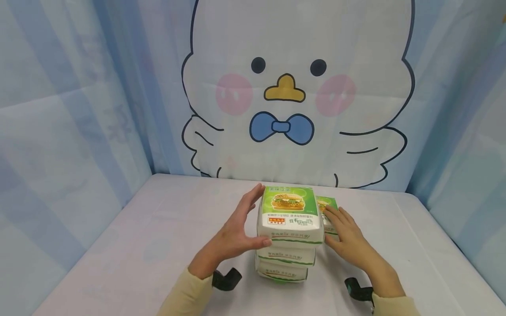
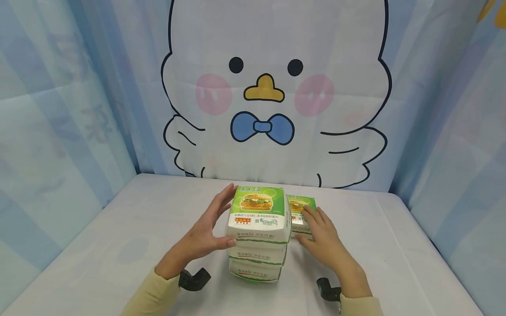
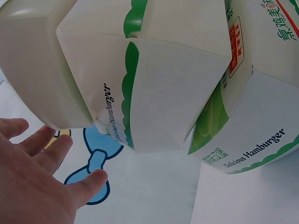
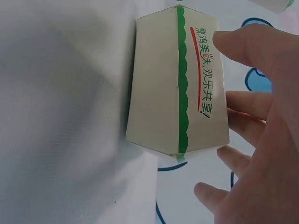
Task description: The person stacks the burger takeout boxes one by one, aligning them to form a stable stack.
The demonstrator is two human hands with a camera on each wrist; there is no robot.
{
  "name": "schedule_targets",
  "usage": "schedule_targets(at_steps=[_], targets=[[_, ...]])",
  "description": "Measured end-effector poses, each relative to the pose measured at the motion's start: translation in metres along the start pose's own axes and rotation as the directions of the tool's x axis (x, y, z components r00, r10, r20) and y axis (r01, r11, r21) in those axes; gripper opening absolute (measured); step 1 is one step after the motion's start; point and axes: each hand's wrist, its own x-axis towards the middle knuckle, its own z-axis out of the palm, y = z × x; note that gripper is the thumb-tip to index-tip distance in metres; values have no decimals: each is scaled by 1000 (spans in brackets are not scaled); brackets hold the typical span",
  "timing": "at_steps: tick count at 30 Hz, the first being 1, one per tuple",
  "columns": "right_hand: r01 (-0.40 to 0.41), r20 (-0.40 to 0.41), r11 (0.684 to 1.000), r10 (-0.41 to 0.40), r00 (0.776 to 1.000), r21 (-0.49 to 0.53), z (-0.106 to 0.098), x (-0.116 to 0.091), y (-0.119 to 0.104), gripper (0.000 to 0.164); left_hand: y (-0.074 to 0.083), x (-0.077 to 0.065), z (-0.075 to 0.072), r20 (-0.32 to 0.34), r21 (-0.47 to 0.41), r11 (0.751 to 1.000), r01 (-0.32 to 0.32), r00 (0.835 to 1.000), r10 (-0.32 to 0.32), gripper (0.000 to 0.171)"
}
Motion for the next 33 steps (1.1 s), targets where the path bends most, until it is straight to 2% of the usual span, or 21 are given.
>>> schedule_targets(at_steps=[8,13,19,25,33], targets=[[15,-18,1000,-15,1000,-22,-1,0,1,66,1,1,1,4,-1,1000,24,1000,-24,101],[-4,-17,998,3,1000,-57,-3,-2,0,65,1,0,1,5,-8,1000,23,1000,-23,98],[-22,20,998,23,1000,-63,-10,-6,-3,63,0,0,2,10,-4,1000,14,1000,-14,97],[-78,91,994,85,992,-73,-22,-13,-6,65,2,0,2,10,-4,1000,11,1000,-11,96],[-100,118,991,109,987,-85,-37,-19,-7,60,2,-1,2,7,-6,1000,13,1000,-13,95]])
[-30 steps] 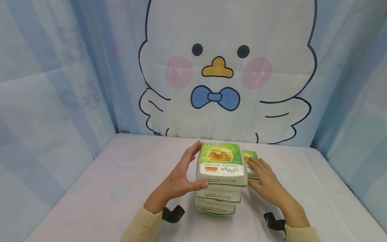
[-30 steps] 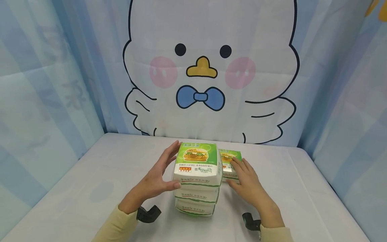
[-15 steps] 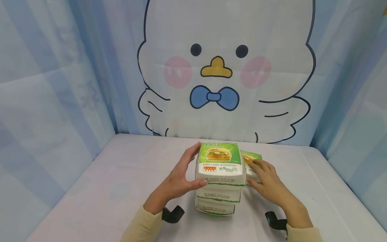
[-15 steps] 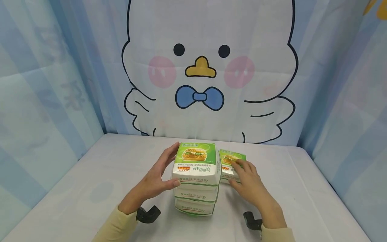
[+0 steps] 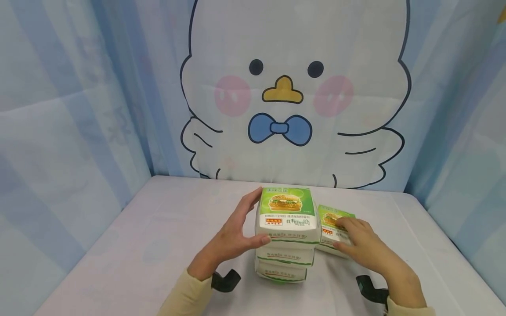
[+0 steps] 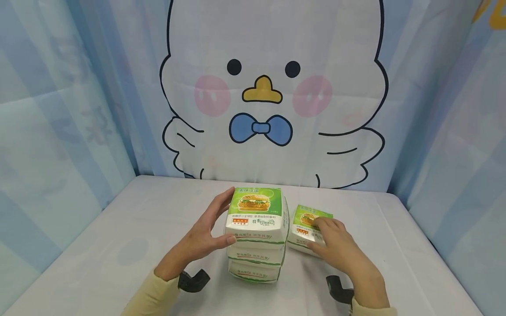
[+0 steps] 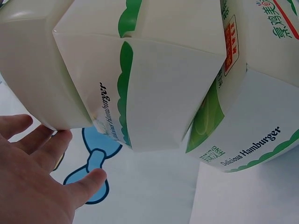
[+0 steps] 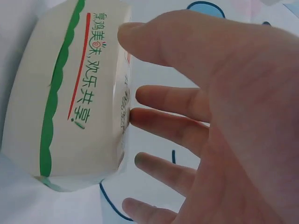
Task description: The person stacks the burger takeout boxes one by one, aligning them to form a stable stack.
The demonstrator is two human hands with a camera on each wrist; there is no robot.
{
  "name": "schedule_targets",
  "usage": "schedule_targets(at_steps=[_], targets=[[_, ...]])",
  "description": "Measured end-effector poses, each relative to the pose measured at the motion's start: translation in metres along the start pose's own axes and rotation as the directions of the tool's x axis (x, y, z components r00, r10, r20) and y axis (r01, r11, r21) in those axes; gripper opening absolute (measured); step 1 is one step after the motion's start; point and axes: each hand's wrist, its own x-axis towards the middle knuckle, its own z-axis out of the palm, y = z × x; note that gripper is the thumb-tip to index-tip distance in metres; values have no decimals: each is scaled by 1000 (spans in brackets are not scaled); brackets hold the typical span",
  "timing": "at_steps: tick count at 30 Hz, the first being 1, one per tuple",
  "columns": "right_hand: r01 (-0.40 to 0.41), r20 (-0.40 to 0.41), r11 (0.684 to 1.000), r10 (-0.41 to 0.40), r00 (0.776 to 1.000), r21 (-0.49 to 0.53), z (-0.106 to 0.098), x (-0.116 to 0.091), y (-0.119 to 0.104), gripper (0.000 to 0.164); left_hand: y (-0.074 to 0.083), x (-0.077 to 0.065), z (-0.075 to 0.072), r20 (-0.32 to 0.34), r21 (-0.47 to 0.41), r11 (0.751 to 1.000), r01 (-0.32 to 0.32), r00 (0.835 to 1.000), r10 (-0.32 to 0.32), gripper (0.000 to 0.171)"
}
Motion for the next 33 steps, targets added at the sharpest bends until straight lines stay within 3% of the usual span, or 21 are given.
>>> schedule_targets(at_steps=[12,24,33], targets=[[-4,-43,1000,4,999,4,7,4,17,81,-2,0,-1,9,0,1000,-30,1000,30,95],[-129,-6,991,129,992,22,7,1,39,106,-2,1,-2,12,1,999,-35,999,35,94],[-127,17,990,126,992,59,9,0,48,106,0,2,-2,11,0,999,-43,999,43,93]])
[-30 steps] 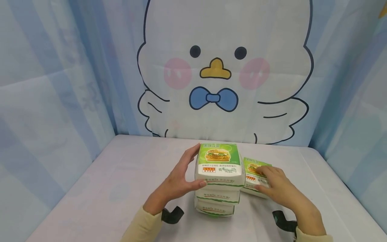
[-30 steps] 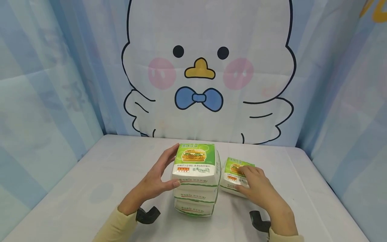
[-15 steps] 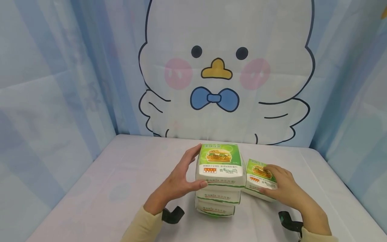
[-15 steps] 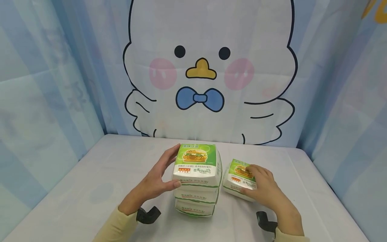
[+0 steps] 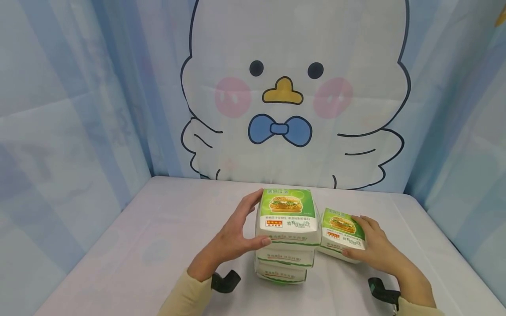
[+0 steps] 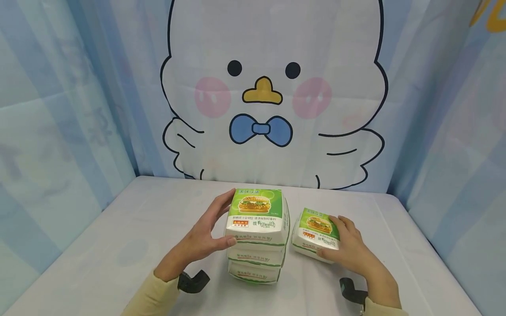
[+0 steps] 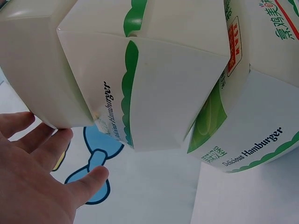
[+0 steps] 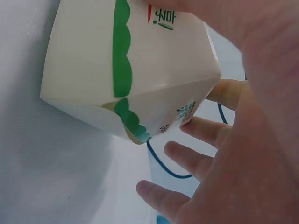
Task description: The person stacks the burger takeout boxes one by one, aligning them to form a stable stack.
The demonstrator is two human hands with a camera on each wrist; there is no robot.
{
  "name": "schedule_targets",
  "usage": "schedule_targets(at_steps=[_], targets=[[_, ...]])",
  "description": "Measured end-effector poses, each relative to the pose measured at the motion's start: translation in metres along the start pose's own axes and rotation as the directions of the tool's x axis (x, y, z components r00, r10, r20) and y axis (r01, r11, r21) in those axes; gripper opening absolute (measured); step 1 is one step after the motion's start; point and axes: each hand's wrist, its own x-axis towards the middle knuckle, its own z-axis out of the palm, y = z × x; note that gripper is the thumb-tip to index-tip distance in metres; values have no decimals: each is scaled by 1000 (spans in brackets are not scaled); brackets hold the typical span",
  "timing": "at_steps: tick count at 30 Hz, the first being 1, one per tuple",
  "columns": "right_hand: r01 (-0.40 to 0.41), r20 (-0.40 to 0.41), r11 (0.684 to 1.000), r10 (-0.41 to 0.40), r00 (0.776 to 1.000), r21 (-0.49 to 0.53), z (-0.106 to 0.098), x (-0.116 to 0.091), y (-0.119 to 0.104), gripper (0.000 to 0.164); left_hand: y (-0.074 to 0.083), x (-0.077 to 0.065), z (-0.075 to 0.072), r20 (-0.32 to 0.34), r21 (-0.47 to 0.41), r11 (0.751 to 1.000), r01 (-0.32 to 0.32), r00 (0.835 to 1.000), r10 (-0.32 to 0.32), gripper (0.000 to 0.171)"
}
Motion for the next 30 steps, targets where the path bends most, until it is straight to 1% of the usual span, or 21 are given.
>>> schedule_targets(at_steps=[10,17,24,30], targets=[[8,-14,998,-7,1000,66,-4,-2,-3,100,0,0,-1,1,-1,1000,4,1000,-4,94],[32,-52,995,-28,998,94,-9,-3,-3,97,0,0,-1,3,-1,1000,11,1000,-11,94],[29,-118,990,-12,993,141,-16,-6,-7,90,0,0,0,-6,8,1000,5,1000,-5,93],[56,-208,984,-21,978,168,-22,-8,-12,86,-1,1,1,-17,-5,1000,-13,1000,13,91]])
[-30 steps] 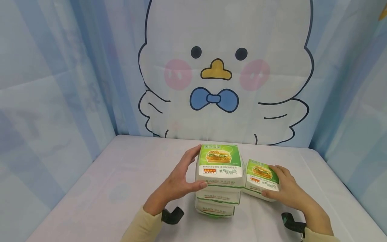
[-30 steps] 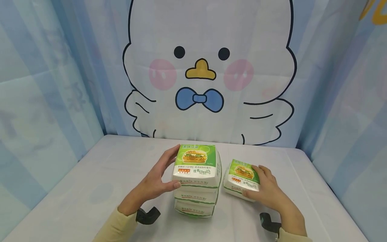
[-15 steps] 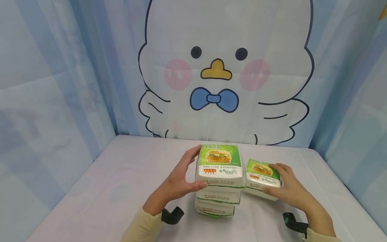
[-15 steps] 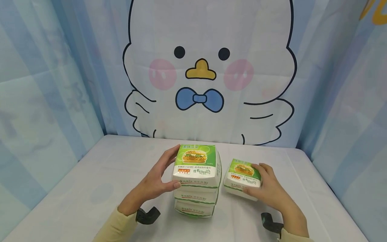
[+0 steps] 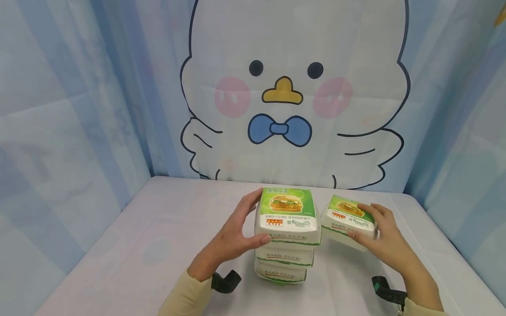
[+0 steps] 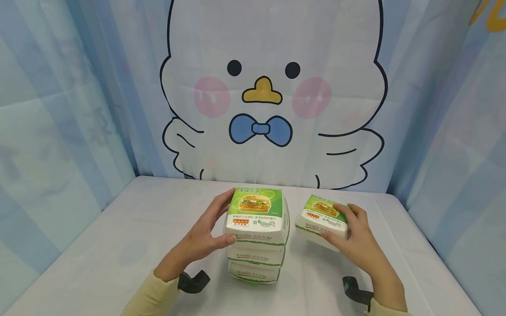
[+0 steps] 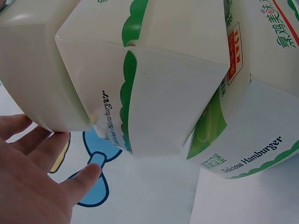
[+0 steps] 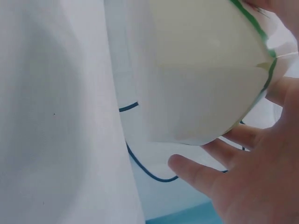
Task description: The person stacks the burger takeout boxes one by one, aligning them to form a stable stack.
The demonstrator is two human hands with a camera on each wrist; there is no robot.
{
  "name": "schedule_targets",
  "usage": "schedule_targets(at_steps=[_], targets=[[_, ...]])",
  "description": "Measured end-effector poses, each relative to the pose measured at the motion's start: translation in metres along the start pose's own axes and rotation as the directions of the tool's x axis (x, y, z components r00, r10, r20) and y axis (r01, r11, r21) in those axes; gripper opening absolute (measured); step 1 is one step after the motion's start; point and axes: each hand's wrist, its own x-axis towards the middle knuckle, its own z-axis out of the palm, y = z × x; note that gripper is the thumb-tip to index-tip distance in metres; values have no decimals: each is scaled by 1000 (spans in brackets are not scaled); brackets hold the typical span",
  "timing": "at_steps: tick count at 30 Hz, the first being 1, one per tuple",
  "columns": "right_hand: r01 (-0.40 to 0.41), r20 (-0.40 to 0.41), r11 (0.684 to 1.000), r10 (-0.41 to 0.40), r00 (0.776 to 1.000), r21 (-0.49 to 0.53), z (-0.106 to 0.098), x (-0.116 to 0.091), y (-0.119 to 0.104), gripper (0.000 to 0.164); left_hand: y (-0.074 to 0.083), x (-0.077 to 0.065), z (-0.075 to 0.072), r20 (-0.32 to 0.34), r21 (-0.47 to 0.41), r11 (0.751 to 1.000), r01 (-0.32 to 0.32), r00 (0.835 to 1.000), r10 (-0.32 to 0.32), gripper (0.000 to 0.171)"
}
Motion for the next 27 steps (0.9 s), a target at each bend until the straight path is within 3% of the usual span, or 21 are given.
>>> schedule_targets(at_steps=[12,20,27], targets=[[52,-88,998,-48,995,41,-3,1,-3,83,-3,5,6,3,-97,995,17,1000,-16,89],[129,-184,989,-115,976,68,-9,-2,-10,79,-4,7,8,-12,-44,999,2,1000,-3,89],[148,-201,987,-133,971,62,-16,-1,-16,78,-5,7,8,-35,-7,1000,25,999,-25,90]])
